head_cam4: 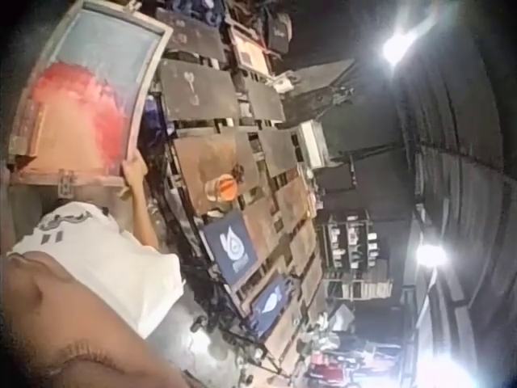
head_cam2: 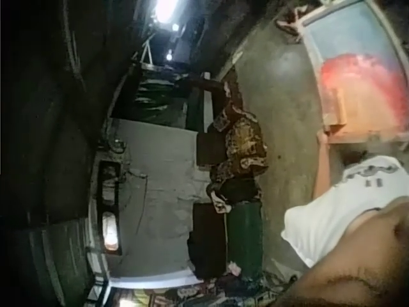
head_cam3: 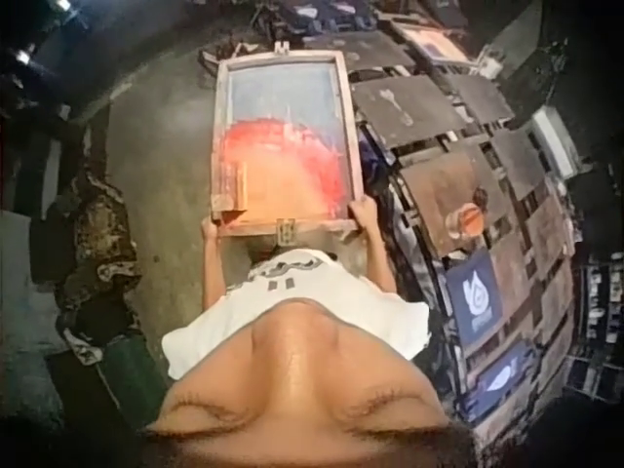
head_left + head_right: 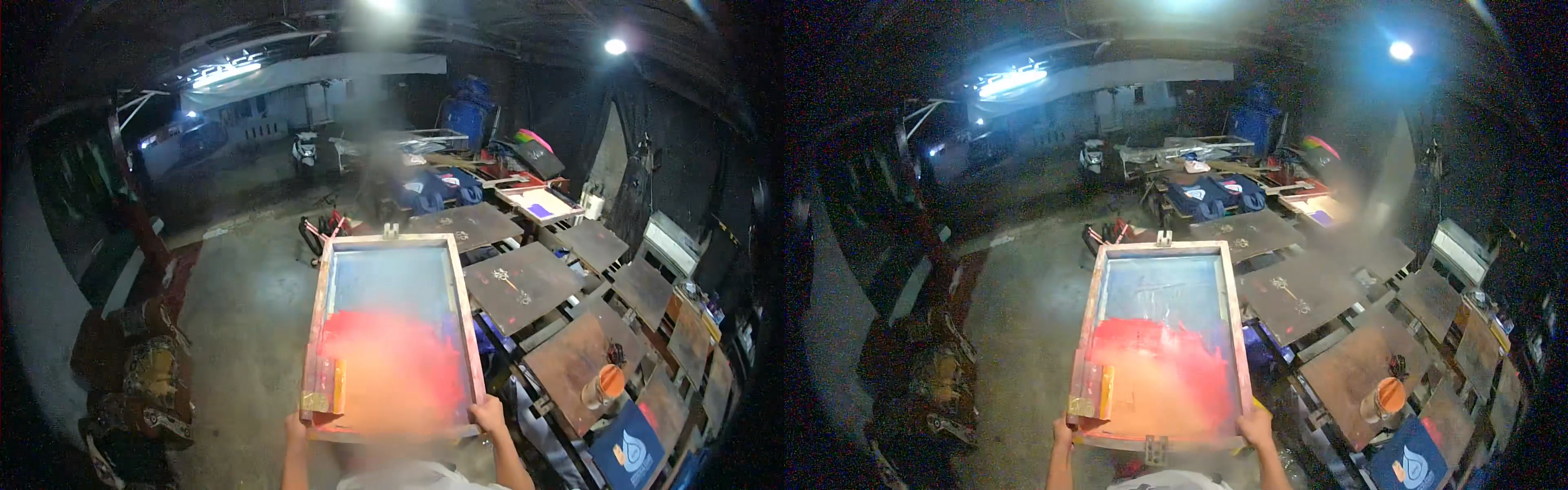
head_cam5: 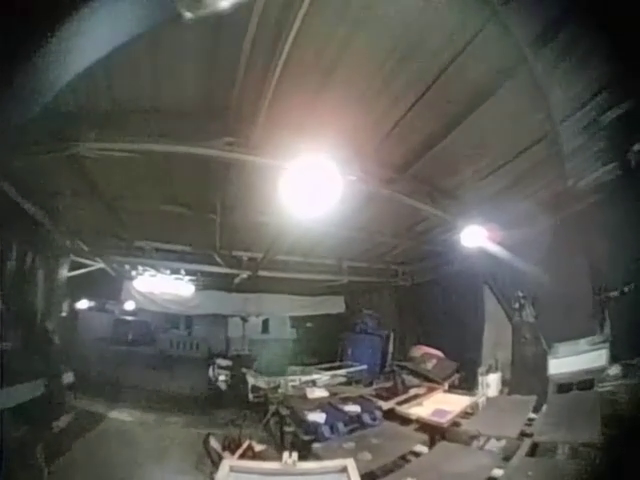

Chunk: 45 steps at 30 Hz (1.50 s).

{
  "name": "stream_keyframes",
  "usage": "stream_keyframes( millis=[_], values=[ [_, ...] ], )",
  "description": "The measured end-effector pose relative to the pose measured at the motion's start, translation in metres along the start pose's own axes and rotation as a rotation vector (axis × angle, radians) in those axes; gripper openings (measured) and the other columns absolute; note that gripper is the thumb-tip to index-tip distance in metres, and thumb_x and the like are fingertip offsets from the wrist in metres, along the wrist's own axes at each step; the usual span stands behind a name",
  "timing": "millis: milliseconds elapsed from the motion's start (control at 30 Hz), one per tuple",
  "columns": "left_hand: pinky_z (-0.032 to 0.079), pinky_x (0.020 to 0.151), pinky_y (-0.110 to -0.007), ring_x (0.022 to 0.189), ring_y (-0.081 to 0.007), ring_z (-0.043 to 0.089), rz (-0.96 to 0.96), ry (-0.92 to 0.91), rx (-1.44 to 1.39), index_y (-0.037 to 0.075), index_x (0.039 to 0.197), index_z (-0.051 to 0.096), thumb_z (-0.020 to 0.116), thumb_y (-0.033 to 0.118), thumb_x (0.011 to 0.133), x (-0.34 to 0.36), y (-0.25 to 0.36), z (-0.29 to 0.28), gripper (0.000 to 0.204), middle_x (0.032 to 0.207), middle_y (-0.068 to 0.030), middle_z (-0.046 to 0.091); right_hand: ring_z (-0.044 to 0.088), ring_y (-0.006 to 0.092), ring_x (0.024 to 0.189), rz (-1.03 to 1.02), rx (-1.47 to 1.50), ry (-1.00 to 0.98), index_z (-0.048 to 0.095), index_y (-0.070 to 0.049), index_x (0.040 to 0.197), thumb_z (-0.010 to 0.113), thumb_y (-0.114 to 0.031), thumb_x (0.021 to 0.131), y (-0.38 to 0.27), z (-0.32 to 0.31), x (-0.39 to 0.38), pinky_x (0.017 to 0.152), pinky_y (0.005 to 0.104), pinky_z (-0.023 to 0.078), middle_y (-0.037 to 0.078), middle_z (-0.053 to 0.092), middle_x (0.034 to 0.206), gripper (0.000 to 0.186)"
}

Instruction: Screen printing logos onto blue tote bags using a manual press and a squeegee.

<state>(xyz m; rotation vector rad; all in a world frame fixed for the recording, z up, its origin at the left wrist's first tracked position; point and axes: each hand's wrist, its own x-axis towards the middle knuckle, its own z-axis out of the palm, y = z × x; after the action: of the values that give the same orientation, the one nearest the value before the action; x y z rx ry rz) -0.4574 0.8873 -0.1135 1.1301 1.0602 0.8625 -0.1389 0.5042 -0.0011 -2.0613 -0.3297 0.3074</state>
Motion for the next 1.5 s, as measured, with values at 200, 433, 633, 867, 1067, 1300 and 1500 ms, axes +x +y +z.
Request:
stream_keyframes(
  millis=[200,433,633,867,1067,1300,1500],
  values=[
    [0.039,0.051,-0.031,0.056,-0.0086,0.051,-0.015,-0.061,0.059,0.009,0.071,0.065,0.054,0.026,0.095,0.068,0.046,0.047,0.032,0.065,0.0045,0.056,0.065,0.0165,0.056,0.024,-0.089,0.082,0.068,0.003,0.080,0.067,-0.014,0.069,0.022,0.049,0.075,0.054,0.0322,0.052,0.009,0.067,0.064,0.021],
    [0.045,0.052,-0.033,0.058,-0.0147,0.056,0.043,-0.192,0.178,0.004,0.083,0.062,0.049,0.037,0.103,0.202,0.047,0.067,0.040,0.068,-0.0027,0.057,0.065,0.0224,0.058,0.152,0.082,0.069,0.067,0.003,0.075,0.066,-0.017,0.069,-0.050,0.108,0.127,0.056,0.0364,0.051,0.014,0.065,0.063,0.021],
    [0.044,0.059,-0.040,0.059,-0.0205,0.054,0.061,-0.191,0.263,-0.008,0.079,0.062,0.056,0.041,0.098,0.322,0.036,0.078,0.053,0.064,-0.0089,0.056,0.062,0.0152,0.056,0.078,-0.070,0.160,0.069,0.004,0.080,0.067,-0.010,0.070,-0.019,0.177,0.192,0.051,0.0327,0.048,0.007,0.065,0.064,0.018],
    [0.043,0.056,-0.032,0.059,-0.0110,0.052,-0.059,-0.241,0.289,0.003,0.075,0.067,0.052,0.038,0.102,0.397,0.090,0.125,0.046,0.068,-0.0006,0.060,0.060,0.0152,0.056,0.253,-0.014,0.220,0.069,0.004,0.081,0.067,-0.010,0.071,-0.055,0.224,0.221,0.051,0.0308,0.047,0.007,0.064,0.065,0.017],
    [0.045,0.061,-0.034,0.063,-0.0140,0.054,0.002,-0.438,0.162,-0.002,0.081,0.068,0.051,0.036,0.103,0.444,0.111,0.206,0.046,0.073,-0.0036,0.063,0.060,0.0155,0.057,0.314,0.278,0.300,0.069,0.003,0.081,0.073,-0.016,0.069,-0.110,0.216,0.238,0.054,0.0320,0.048,0.007,0.064,0.065,0.023],
    [0.047,0.063,-0.031,0.067,-0.0128,0.057,-0.027,-0.614,0.173,-0.003,0.085,0.068,0.049,0.031,0.104,0.487,0.121,0.336,0.043,0.078,-0.0052,0.066,0.061,0.0162,0.062,0.343,0.147,0.473,0.070,0.003,0.081,0.073,-0.020,0.068,-0.088,0.183,0.293,0.058,0.0341,0.049,0.007,0.065,0.067,0.026],
    [0.047,0.063,-0.030,0.067,-0.0122,0.059,-0.006,-0.761,0.204,-0.003,0.084,0.068,0.048,0.032,0.104,0.502,0.129,0.455,0.044,0.078,-0.0059,0.067,0.061,0.0154,0.060,0.376,0.154,0.571,0.069,0.006,0.082,0.072,-0.016,0.070,-0.059,0.157,0.341,0.057,0.0327,0.047,0.007,0.065,0.066,0.024]
  ],
)
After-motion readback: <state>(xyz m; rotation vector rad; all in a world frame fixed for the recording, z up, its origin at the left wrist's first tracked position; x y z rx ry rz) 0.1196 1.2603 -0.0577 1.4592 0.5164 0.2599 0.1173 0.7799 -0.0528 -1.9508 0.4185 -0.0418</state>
